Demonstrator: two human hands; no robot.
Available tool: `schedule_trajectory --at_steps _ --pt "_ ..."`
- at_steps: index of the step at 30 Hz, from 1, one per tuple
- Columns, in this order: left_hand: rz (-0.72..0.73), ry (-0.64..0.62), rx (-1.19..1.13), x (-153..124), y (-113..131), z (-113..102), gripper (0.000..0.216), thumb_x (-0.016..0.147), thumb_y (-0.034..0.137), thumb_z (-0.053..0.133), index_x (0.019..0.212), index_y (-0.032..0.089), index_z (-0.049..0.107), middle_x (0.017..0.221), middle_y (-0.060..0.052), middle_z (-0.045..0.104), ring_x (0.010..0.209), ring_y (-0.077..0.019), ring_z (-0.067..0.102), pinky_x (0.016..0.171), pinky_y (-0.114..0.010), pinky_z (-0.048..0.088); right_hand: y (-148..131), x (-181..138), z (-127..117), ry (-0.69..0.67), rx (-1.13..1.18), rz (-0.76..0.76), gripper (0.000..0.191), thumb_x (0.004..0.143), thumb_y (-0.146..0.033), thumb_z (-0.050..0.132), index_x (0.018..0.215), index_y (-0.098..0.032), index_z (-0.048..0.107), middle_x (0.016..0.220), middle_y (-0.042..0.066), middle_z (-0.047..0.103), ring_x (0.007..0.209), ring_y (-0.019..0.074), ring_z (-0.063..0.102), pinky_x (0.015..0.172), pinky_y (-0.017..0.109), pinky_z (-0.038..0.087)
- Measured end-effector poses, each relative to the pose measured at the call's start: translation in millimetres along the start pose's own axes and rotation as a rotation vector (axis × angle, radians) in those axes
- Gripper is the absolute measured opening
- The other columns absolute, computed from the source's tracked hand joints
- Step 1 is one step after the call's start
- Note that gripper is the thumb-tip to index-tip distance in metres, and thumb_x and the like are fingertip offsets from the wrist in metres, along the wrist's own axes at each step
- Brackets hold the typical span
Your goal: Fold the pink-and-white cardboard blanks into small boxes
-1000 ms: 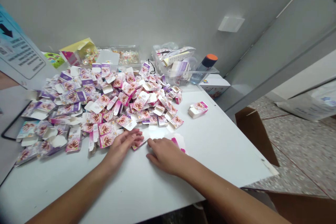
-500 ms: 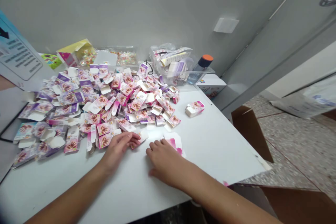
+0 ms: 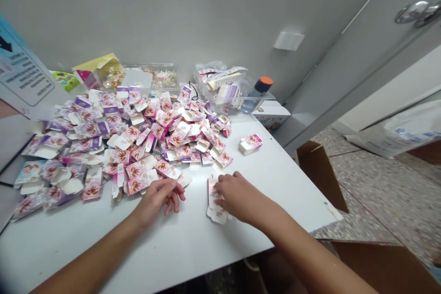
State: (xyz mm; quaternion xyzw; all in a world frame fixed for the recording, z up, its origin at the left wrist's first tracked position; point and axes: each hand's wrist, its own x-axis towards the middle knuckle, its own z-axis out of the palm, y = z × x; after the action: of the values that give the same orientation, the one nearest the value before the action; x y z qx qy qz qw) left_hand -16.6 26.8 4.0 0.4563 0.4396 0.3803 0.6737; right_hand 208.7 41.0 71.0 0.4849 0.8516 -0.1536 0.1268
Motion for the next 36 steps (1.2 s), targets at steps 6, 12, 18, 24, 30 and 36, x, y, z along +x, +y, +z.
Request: schedule_trajectory --at_steps 6,12,18,24,30,36 --pt "-0.131 -0.212 0.019 -2 -9 4 0.046 0.086 0.052 0.050 0.073 0.011 0.063 0.068 -0.013 0.070 0.045 -0.0161 0.062 0.036 -0.022 0.035 -3 2 2 0.068 -0.082 -0.004 0.031 0.076 -0.028 0.073 0.103 -0.015 0.064 0.106 0.013 0.063 0.101 0.0305 0.055 0.086 0.041 0.040" --pt "-0.158 -0.268 0.015 -2 -11 3 0.047 0.087 0.054 0.048 0.075 0.011 0.064 0.071 -0.013 0.071 0.049 -0.0157 0.064 0.039 -0.022 0.039 -5 6 7 0.006 -0.091 -0.029 0.014 0.082 -0.019 0.061 0.096 -0.015 0.065 0.096 0.011 0.065 0.085 0.0232 0.060 0.081 0.034 0.041" --pt "-0.170 -0.287 0.014 -3 -14 4 0.046 0.085 0.055 0.052 0.075 0.012 0.064 0.071 -0.012 0.071 0.049 -0.0148 0.063 0.039 -0.020 0.037 -3 4 7 0.038 -0.080 -0.066 0.026 0.076 -0.024 0.070 0.099 -0.016 0.064 0.097 0.011 0.066 0.089 0.0256 0.060 0.083 0.036 0.040" --pt "-0.234 -0.294 -0.086 -3 -13 8 0.056 0.084 0.062 0.047 0.079 0.010 0.066 0.075 -0.014 0.071 0.053 -0.0174 0.065 0.047 -0.025 0.044 -14 -2 -4 0.272 -0.087 -0.056 0.030 0.094 -0.017 0.039 0.076 -0.016 0.063 0.075 0.011 0.064 0.070 0.0222 0.057 0.070 0.036 0.040" --pt "-0.227 -0.181 -0.537 -11 -10 12 0.049 0.085 0.059 0.050 0.091 0.014 0.067 0.086 -0.009 0.070 0.081 -0.0174 0.066 0.078 -0.029 0.049 -70 -14 11 0.533 -0.134 -0.608 0.026 0.092 -0.008 0.038 0.091 -0.013 0.064 0.090 0.013 0.066 0.087 0.0250 0.057 0.084 0.043 0.044" --pt "-0.201 -0.164 -0.497 -13 -13 13 0.067 0.076 0.075 0.043 0.093 0.016 0.067 0.077 -0.009 0.066 0.076 -0.0212 0.064 0.075 -0.033 0.048 -85 -7 22 0.508 0.162 -0.365 0.051 0.089 -0.036 0.057 0.131 -0.011 0.046 0.132 0.020 0.051 0.119 0.0339 0.044 0.096 0.053 0.043"
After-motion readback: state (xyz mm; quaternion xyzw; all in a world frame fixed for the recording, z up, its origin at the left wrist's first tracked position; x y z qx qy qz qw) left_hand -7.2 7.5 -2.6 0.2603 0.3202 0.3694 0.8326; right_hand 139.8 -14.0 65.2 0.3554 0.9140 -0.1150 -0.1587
